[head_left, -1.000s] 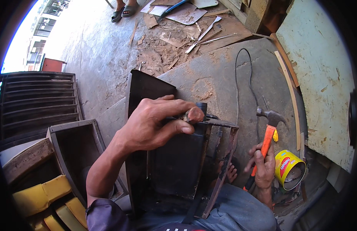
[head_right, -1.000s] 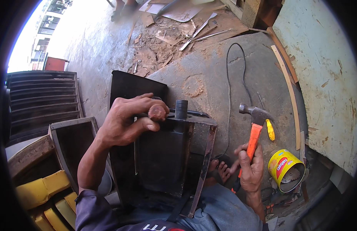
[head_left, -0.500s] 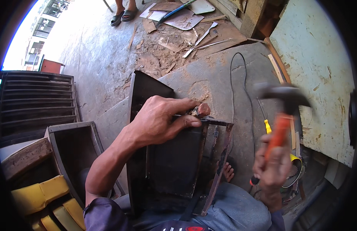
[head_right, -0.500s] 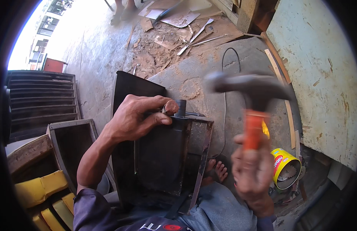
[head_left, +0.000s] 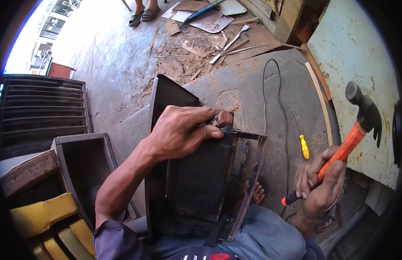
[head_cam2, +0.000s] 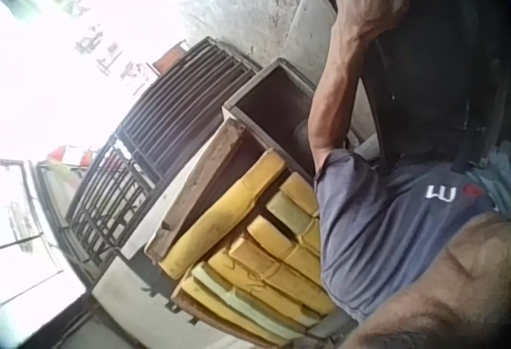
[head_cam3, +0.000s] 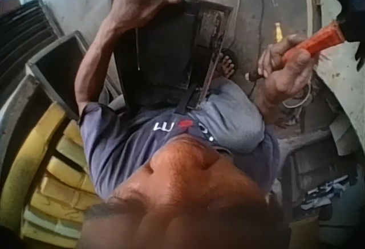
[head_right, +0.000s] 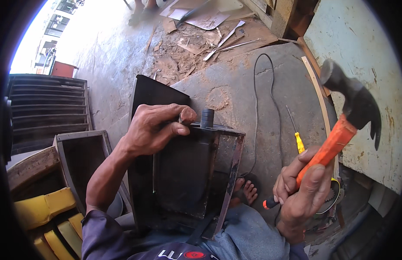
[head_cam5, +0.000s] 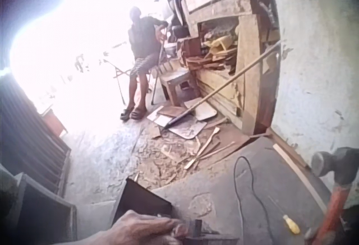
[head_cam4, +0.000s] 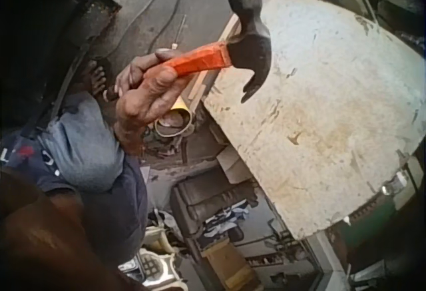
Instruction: The person repairs a small table saw by hammering pins into the frame and using pliers to adjust internal components.
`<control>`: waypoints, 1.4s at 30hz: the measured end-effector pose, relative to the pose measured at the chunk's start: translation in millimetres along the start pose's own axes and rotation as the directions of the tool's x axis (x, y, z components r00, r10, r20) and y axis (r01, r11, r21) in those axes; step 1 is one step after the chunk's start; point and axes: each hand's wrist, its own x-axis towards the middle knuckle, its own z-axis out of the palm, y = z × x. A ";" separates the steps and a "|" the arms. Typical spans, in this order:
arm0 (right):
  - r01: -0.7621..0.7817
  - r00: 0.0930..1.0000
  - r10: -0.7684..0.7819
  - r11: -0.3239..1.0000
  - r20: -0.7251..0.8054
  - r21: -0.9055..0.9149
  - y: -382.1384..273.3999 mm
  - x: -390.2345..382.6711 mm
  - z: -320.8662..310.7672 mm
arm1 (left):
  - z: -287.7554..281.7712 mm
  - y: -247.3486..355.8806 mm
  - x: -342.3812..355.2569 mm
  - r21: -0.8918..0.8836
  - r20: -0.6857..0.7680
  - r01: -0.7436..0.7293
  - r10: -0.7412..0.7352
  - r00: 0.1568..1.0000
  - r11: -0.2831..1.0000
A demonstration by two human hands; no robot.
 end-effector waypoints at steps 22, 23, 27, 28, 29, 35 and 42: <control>-0.181 0.978 0.194 0.972 0.076 -0.151 17.9 -12.6 -13.2 | 3.9 1.9 2.1 -0.048 -0.105 -0.112 0.107 0.989 0.993; -0.187 0.977 0.201 0.969 0.074 -0.162 17.8 -12.4 -13.0 | 3.7 1.4 1.7 -0.065 -0.103 -0.106 0.099 0.990 0.992; -0.180 0.976 0.196 0.972 0.096 -0.151 19.6 -12.9 -13.1 | 4.9 0.8 1.2 -0.087 -0.113 -0.087 0.077 0.991 0.992; -0.182 0.974 0.200 0.970 0.105 -0.161 19.7 -13.1 -13.4 | 4.7 0.7 1.3 -0.087 -0.113 -0.087 0.077 0.991 0.992; -0.184 0.972 0.204 0.968 0.112 -0.170 19.7 -13.4 -13.6 | 3.8 0.6 1.7 -0.078 -0.104 -0.101 0.093 0.990 0.992; -0.167 0.970 0.192 0.972 0.151 -0.165 20.4 -13.2 -14.5 | 3.8 -0.3 0.2 -0.049 -0.081 -0.133 0.128 0.988 0.990; -0.176 0.970 0.199 0.972 0.141 -0.158 22.1 -14.3 -14.3 | 2.0 4.3 3.8 -0.061 -0.080 -0.115 0.110 0.991 0.992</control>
